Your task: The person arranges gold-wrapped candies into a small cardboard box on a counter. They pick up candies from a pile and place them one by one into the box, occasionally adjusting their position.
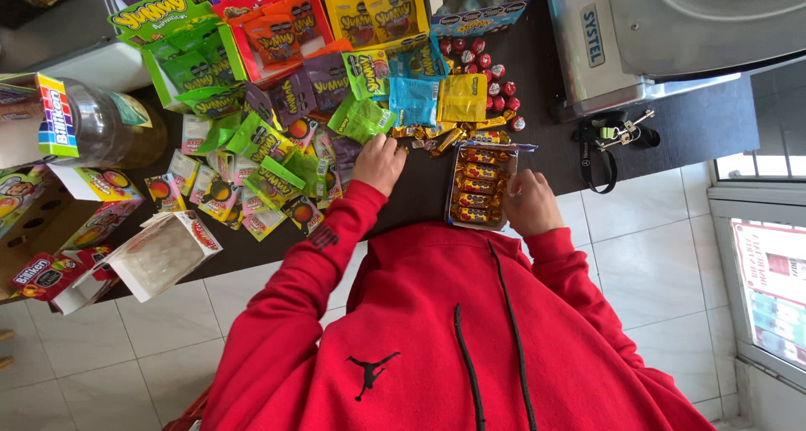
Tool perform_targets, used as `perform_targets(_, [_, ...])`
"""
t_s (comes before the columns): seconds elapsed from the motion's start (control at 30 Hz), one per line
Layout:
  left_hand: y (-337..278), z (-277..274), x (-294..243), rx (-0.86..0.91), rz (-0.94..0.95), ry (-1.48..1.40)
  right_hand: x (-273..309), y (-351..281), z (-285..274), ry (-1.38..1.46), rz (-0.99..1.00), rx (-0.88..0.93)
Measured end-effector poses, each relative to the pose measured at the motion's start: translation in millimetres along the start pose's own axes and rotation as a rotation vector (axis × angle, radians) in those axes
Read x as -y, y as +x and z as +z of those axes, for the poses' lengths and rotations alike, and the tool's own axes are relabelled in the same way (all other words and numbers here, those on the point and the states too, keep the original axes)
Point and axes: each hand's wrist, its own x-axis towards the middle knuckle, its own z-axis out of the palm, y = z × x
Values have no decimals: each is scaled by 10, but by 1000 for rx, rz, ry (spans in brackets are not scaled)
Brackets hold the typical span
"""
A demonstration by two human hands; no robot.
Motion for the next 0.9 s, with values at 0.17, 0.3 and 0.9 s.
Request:
perform_targets(0.17, [106, -398, 85, -39, 68, -70, -30, 23, 102, 54, -12, -23])
perform_targets(0.3, [276, -921, 31, -95, -143, -466, 158, -36, -17, 29, -144, -115])
perform_targets(0.9, [544, -1056, -1124, -61, -552, -1793, 1260, 46, -676, 22, -784, -332])
